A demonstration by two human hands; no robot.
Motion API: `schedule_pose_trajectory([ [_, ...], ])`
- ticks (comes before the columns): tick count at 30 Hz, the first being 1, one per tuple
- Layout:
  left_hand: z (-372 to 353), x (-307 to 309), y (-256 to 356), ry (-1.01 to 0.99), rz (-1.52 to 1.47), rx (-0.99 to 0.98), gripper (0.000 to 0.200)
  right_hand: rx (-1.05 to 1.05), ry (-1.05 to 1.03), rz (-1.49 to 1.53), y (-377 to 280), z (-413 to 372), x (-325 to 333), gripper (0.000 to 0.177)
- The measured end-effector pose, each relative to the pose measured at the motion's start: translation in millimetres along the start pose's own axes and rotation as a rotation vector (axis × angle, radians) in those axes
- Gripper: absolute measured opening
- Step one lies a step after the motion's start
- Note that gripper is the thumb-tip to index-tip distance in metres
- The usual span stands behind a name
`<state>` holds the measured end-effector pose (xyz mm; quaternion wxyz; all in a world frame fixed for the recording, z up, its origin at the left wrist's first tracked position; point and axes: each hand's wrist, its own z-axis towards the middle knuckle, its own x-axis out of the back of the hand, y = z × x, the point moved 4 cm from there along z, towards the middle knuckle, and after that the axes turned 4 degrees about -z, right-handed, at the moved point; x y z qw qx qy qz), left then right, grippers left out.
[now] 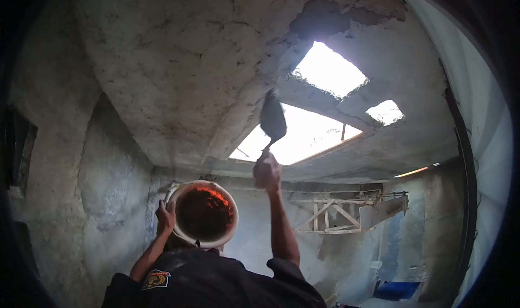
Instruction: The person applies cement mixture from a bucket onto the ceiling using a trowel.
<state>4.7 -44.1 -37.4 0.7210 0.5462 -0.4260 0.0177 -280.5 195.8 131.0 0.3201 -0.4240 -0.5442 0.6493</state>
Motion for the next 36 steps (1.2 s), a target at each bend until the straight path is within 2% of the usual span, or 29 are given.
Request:
schedule_pose_trajectory([
  [2,-1,-1,-3,0.033,0.011,-0.046,0.043,0.157,0.105,-0.009,-47,45,2,0.041],
  [3,-1,-2,-6,0.033,0.018,-0.037,0.044,0.212,0.033,0.089,-66,70,9,0.041],
  [4,-3,-4,-10,0.034,0.025,-0.028,0.045,0.257,0.07,-0.019,-87,95,20,0.039],
  [5,-4,-8,-17,0.027,0.024,-0.025,0.046,0.117,0.16,0.018,-112,114,26,0.036],
  [6,-2,-11,-21,0.019,0.023,-0.021,0.048,0.154,0.038,0.123,-145,133,20,0.037],
  [8,0,-5,-11,-0.015,-0.005,0.017,0.05,0.355,0.432,0.098,-201,157,11,0.03],
  [9,0,-7,-12,-0.003,0.003,0.012,0.05,0.447,0.374,0.135,-218,178,21,0.027],
  [10,1,-8,-13,0.009,0.011,0.007,0.05,0.537,0.431,-0.07,-246,175,3,0.03],
  [11,2,-8,-11,0.015,0.011,-0.003,0.05,0.468,0.495,-0.155,-260,187,7,0.032],
  [12,3,-7,-9,-0.014,0.016,0.03,0.05,0.499,0.561,-0.266,-278,190,-6,0.033],
  [14,4,-6,-6,-0.039,0.01,0.068,0.049,0.597,0.678,-0.467,-290,199,-14,0.032],
  [15,2,-11,-12,0.013,0.036,0.034,0.048,0.599,0.686,-0.458,-290,210,-6,0.032],
  [17,4,-12,-13,0.076,0.069,-0.029,0.044,0.797,0.827,-0.95,-291,232,6,0.036],
  [18,5,-9,-9,0.035,0.032,0.001,0.042,0.8,0.835,-0.94,-287,243,14,0.036],
  [20,7,-9,-10,-0.016,-0.002,0.036,0.04,1.045,0.918,-1.407,-285,254,9,0.039],
  [21,7,-9,-10,-0.014,0.002,0.028,0.04,1.109,0.992,-1.49,-280,261,9,0.043],
  [22,7,-9,-9,-0.018,0.008,0.037,0.04,1.107,1.001,-1.486,-277,263,6,0.043],
  [24,10,-9,-5,-0.019,0.016,0.038,0.039,0.881,0.99,-1.329,-270,274,8,0.048],
  [25,10,-6,-2,-0.01,0.016,0.039,0.038,0.719,0.957,-1.479,-270,288,11,0.058],
  [26,10,-6,0,0.001,0.013,0.042,0.037,0.72,0.961,-1.478,-274,283,1,0.058],
  [28,11,-10,-5,-0.015,0.026,0.051,0.038,0.512,0.976,-1.424,-277,281,-13,0.059],
  [29,11,-13,-8,-0.03,0.041,0.061,0.038,0.604,1.02,-1.661,-272,295,-11,0.06],
  [30,12,-16,-13,-0.031,0.037,0.058,0.038,0.607,1.025,-1.663,-273,299,-9,0.06],
  [32,11,-21,-18,0.037,0.057,0.011,0.041,0.548,1.045,-2.103,-279,291,-34,0.052],
  [33,12,-22,-20,0.034,0.053,0.01,0.041,0.461,0.927,-2.05,-282,279,-42,0.042],
  [34,13,-22,-22,-0.011,0.044,0.043,0.042,0.46,0.928,-2.053,-278,277,-48,0.042],
  [36,13,-22,-21,-0.055,0.031,0.071,0.044,0.391,0.99,-1.605,-278,272,-44,0.041],
])
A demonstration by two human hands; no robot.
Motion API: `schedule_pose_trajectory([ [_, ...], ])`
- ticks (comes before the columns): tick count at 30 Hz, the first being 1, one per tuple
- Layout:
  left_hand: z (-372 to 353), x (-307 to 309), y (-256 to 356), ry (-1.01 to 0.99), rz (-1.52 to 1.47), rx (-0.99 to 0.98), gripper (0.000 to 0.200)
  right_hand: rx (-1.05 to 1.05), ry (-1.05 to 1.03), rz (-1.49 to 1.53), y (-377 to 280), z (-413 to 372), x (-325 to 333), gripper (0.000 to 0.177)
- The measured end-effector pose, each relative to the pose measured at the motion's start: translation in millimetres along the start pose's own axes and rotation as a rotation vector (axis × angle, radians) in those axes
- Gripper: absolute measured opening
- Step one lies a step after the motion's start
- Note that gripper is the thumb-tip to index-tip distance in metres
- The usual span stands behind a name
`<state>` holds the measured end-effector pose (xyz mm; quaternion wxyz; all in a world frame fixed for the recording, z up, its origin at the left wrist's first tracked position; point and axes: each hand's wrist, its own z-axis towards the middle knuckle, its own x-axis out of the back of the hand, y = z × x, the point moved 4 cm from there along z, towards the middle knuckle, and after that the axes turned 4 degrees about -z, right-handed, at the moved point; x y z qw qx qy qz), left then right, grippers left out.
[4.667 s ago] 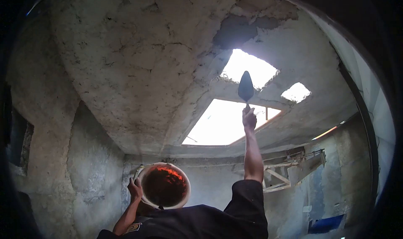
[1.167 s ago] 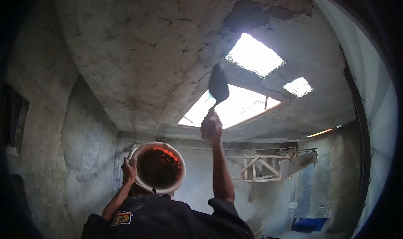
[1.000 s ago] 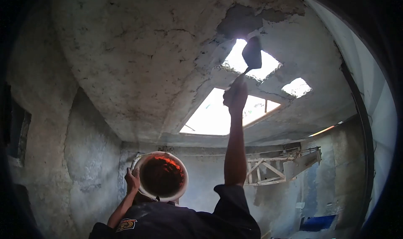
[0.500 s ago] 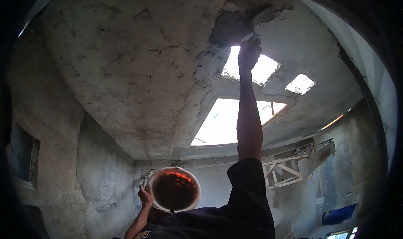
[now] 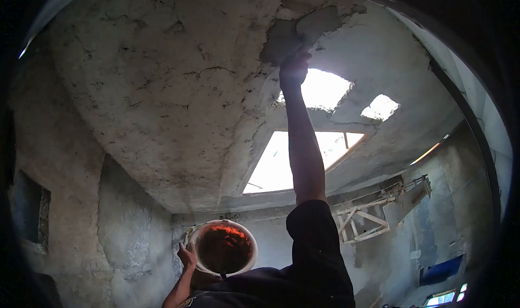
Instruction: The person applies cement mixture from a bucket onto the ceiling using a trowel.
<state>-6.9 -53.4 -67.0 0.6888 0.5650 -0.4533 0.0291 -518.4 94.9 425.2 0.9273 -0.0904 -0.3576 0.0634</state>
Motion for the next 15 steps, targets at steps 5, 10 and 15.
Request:
schedule_pose_trajectory([
  [5,-2,13,20,0.044,0.033,-0.027,0.042,0.146,0.209,0.083,7,-14,-25,0.063],
  [10,-4,8,7,0.033,0.041,-0.024,0.043,0.024,-0.025,0.298,3,-47,7,0.057],
  [15,-5,1,-5,0.006,0.043,0.006,0.053,0.241,0.048,0.29,27,-66,20,0.053],
])
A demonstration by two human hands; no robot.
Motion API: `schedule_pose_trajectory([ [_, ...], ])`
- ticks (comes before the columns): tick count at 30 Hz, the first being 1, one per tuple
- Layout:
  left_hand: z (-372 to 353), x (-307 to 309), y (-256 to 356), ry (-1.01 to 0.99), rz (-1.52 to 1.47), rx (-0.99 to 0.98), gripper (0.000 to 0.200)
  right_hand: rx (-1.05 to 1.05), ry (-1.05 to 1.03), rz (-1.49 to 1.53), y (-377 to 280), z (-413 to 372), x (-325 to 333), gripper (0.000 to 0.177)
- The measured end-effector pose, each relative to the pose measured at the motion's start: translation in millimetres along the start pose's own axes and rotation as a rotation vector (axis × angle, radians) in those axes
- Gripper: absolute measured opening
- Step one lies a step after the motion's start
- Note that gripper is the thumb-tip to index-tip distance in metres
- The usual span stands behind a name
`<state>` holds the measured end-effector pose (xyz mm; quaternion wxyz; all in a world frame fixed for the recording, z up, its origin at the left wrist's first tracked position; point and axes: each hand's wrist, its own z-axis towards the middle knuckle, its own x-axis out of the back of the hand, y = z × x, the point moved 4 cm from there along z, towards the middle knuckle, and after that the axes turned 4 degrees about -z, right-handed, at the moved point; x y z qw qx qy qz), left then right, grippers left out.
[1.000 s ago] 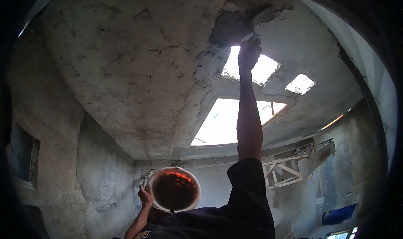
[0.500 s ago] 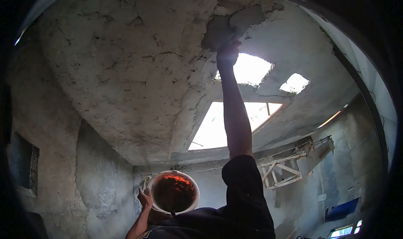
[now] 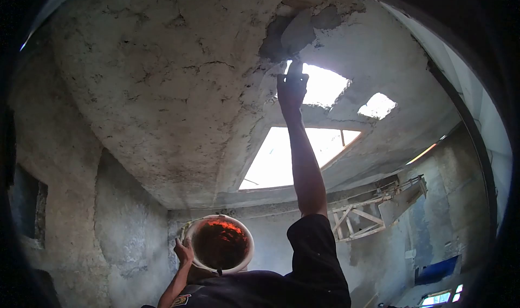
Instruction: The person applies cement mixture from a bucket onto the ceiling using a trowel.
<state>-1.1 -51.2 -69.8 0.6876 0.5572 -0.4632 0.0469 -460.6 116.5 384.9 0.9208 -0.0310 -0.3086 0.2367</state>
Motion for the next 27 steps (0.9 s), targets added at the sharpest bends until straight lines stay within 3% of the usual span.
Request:
schedule_pose_trajectory([
  [2,1,5,9,0.036,0.011,-0.038,0.052,0.005,0.054,-0.062,2,6,11,0.045],
  [3,2,7,10,-0.042,-0.034,0.023,0.052,-0.018,0.039,-0.027,16,14,10,0.043],
  [5,0,4,8,0.021,-0.002,-0.02,0.051,0.146,0.305,-0.197,44,35,3,0.043],
  [7,1,0,4,-0.011,-0.014,0.006,0.05,0.083,0.328,-0.036,60,55,11,0.045],
  [11,4,-2,5,-0.009,0.015,0.011,0.049,-0.072,0.138,0.108,85,85,-8,0.043],
  [12,3,-1,6,-0.007,0.001,0.01,0.047,-0.005,0.055,0.061,82,86,-17,0.044],
  [13,4,1,9,-0.003,-0.013,0.005,0.045,0.082,0.078,-0.206,79,87,-27,0.046],
  [19,8,-9,-1,-0.009,-0.01,0.017,0.044,0.116,0.0,-0.251,102,59,-53,0.051],
  [22,8,-8,0,0.006,0.022,-0.005,0.046,-0.037,-0.232,-0.06,103,32,-41,0.05],
  [23,7,-11,-3,0.004,0.021,-0.007,0.046,0.052,-0.134,-0.001,108,23,-43,0.049],
  [27,4,-15,-12,0.03,0.051,-0.03,0.046,0.041,-0.162,0.015,130,-12,-36,0.047],
])
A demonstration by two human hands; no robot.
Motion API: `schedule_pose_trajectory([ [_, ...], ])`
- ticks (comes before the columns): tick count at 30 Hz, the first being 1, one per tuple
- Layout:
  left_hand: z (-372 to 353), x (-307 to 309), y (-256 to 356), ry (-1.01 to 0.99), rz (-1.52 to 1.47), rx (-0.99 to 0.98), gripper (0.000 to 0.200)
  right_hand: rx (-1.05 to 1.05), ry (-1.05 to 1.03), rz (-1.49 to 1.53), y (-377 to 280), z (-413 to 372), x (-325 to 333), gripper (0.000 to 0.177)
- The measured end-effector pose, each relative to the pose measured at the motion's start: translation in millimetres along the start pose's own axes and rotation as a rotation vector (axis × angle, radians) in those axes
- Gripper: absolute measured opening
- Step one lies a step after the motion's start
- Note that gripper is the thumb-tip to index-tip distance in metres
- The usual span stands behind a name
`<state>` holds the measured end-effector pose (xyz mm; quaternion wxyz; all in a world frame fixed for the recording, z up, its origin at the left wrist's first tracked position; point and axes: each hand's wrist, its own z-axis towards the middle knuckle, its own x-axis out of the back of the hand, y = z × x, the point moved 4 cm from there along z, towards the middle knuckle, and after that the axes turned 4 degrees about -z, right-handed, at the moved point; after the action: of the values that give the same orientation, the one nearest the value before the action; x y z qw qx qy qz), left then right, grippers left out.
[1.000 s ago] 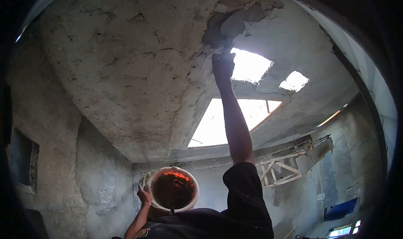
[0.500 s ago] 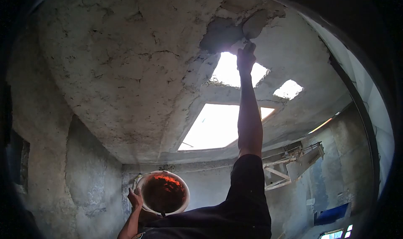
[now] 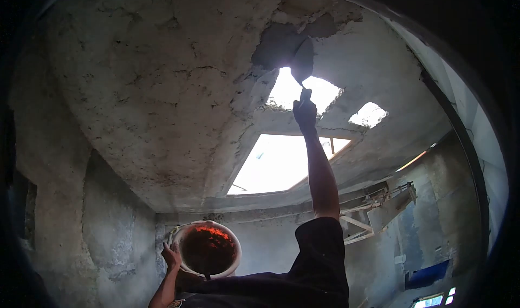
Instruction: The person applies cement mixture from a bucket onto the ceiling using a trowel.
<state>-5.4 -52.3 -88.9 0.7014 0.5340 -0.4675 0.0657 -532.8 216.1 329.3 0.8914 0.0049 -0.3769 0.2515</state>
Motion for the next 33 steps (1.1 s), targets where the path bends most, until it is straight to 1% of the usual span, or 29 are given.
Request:
schedule_pose_trajectory([
  [2,2,10,9,-0.02,-0.009,0.027,0.046,0.005,0.011,0.01,3,-2,5,0.048],
  [4,2,20,23,-0.084,-0.072,0.076,0.045,-0.088,0.117,0.008,7,3,16,0.045],
  [5,1,17,22,-0.084,-0.075,0.078,0.045,0.055,0.185,-0.198,-6,16,28,0.04],
  [6,0,16,20,-0.051,-0.056,0.05,0.044,0.042,0.196,-0.223,-11,32,38,0.037],
  [7,0,16,19,-0.018,-0.036,0.023,0.043,-0.079,0.118,-0.222,-13,47,46,0.039],
  [8,0,19,21,-0.019,-0.038,0.026,0.043,0.003,0.201,-0.262,-10,66,46,0.041],
  [10,3,22,26,-0.052,-0.09,0.052,0.043,-0.041,0.134,-0.178,-5,94,51,0.045],
  [11,2,16,21,0.022,-0.062,0.014,0.043,-0.037,0.136,-0.179,-4,98,51,0.045],
  [13,2,16,24,0.012,-0.044,0.028,0.043,-0.022,0.103,-0.366,-4,106,44,0.048],
  [14,2,20,27,-0.002,-0.018,0.038,0.044,-0.022,0.101,-0.363,0,105,39,0.048],
  [15,4,22,29,0.001,-0.013,0.041,0.044,-0.153,0.094,-0.26,11,101,32,0.049],
  [16,5,22,29,-0.055,-0.034,0.075,0.045,-0.285,0.084,-0.158,22,94,25,0.05],
  [17,5,22,28,-0.11,-0.055,0.108,0.046,-0.286,0.08,-0.156,26,86,23,0.05],
  [19,7,19,23,-0.126,-0.058,0.117,0.047,-0.189,0.065,-0.191,31,70,20,0.05],
  [20,5,16,20,-0.151,-0.061,0.124,0.049,-0.189,0.065,-0.195,41,59,14,0.05],
  [21,5,10,14,-0.153,-0.063,0.12,0.049,-0.22,0.077,-0.188,50,48,8,0.05],
  [23,2,6,11,-0.015,0.008,0.01,0.05,-0.247,0.09,-0.182,53,33,11,0.051],
  [25,2,2,6,-0.01,0.014,0.002,0.051,-0.445,0.015,-0.084,59,20,9,0.041],
  [26,1,3,5,-0.006,0.023,-0.004,0.052,-0.447,0.014,-0.085,58,20,10,0.041],
  [28,1,3,5,-0.008,0.007,-0.002,0.051,-0.158,0.187,-0.19,43,33,19,0.032],
  [29,0,5,5,-0.011,-0.007,0.002,0.05,-0.16,0.184,-0.191,31,40,25,0.032],
  [31,0,14,15,-0.021,-0.023,0.012,0.049,-0.257,0.236,-0.057,-6,61,51,0.028],
  [32,1,17,20,-0.029,-0.039,0.021,0.048,-0.259,0.234,-0.058,-14,72,60,0.028],
  [33,2,20,24,-0.03,-0.037,0.021,0.048,-0.181,0.208,-0.032,-25,83,66,0.027],
])
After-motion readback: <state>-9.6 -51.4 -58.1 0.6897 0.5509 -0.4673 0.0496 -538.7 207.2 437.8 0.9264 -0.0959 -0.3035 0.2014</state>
